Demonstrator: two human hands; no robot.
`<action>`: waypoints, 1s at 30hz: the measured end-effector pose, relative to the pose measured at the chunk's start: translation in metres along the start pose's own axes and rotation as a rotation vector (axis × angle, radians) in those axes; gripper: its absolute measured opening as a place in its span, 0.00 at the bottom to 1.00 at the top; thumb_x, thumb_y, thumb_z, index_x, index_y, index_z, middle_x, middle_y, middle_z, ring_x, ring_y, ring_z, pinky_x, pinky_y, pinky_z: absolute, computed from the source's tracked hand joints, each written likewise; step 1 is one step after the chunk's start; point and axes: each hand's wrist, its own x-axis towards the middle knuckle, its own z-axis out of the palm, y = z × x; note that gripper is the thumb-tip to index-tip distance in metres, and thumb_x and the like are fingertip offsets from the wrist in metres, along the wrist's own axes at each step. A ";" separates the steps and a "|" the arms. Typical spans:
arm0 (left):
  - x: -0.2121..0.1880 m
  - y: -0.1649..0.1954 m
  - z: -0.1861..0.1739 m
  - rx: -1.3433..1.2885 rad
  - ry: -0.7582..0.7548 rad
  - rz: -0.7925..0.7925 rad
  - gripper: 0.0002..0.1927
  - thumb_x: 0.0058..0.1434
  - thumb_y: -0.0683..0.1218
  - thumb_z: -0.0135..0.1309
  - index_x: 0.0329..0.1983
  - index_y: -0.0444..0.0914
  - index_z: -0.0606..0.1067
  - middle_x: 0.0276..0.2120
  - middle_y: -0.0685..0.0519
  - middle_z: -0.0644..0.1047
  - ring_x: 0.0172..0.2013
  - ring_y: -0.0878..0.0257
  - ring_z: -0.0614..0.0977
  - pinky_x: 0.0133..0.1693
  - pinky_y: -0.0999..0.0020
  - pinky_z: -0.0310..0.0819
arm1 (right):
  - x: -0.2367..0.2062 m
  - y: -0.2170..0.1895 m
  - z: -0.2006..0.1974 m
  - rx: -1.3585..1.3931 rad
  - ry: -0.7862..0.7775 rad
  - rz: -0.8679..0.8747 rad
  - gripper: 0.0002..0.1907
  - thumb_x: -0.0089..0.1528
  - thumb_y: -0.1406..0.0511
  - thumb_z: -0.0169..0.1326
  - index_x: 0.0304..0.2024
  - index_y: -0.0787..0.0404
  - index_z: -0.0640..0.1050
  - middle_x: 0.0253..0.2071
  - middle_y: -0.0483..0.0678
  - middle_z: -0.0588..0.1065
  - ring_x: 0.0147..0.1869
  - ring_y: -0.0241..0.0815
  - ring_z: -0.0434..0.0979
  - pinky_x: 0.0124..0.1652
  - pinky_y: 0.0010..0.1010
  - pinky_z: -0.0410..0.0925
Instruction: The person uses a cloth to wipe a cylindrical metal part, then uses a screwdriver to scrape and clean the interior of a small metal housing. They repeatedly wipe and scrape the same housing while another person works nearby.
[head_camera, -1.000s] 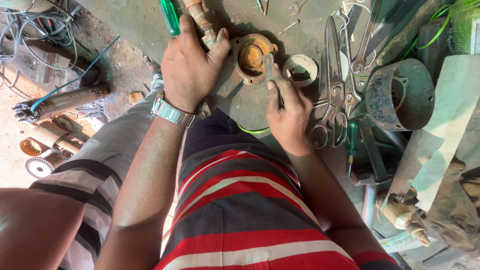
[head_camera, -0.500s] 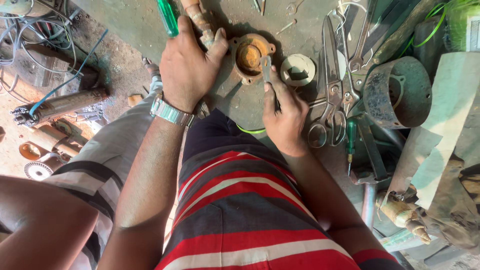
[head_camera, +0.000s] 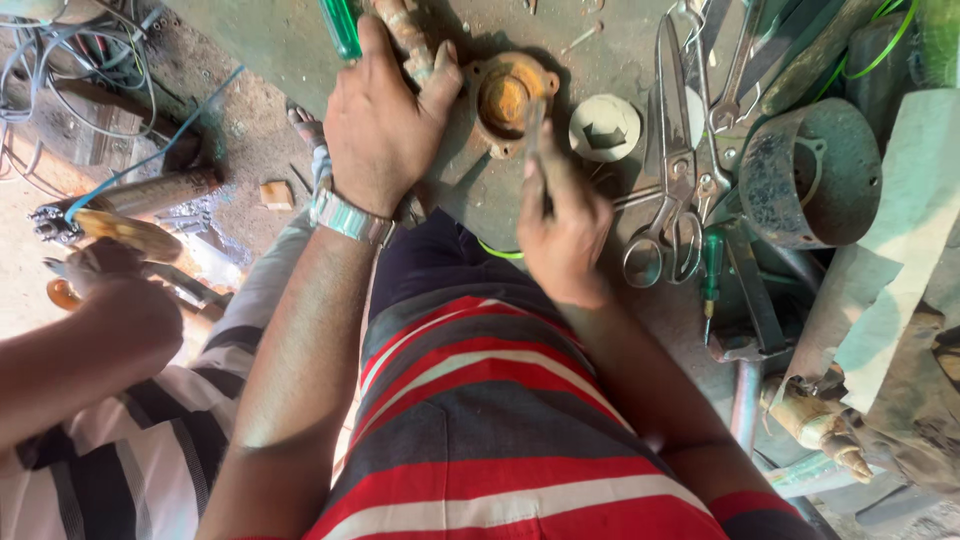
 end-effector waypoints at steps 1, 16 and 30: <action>0.000 0.001 0.001 0.000 -0.010 -0.009 0.41 0.69 0.64 0.59 0.64 0.24 0.63 0.34 0.37 0.80 0.39 0.38 0.81 0.41 0.47 0.76 | -0.003 0.001 0.001 -0.002 0.006 -0.061 0.19 0.69 0.72 0.56 0.64 0.64 0.75 0.47 0.57 0.82 0.43 0.47 0.87 0.41 0.35 0.78; -0.016 0.013 0.002 -0.034 0.091 -0.044 0.41 0.73 0.61 0.59 0.67 0.24 0.58 0.36 0.38 0.81 0.39 0.39 0.82 0.41 0.46 0.76 | -0.009 -0.010 -0.006 -0.009 -0.055 -0.072 0.25 0.69 0.74 0.54 0.69 0.67 0.69 0.52 0.62 0.80 0.47 0.52 0.87 0.45 0.35 0.77; -0.015 0.009 0.004 -0.053 0.052 -0.044 0.34 0.72 0.62 0.60 0.58 0.26 0.66 0.34 0.37 0.80 0.38 0.39 0.82 0.40 0.47 0.76 | -0.004 -0.014 -0.004 -0.042 -0.016 -0.117 0.22 0.71 0.74 0.55 0.67 0.63 0.70 0.43 0.54 0.80 0.38 0.41 0.83 0.40 0.31 0.75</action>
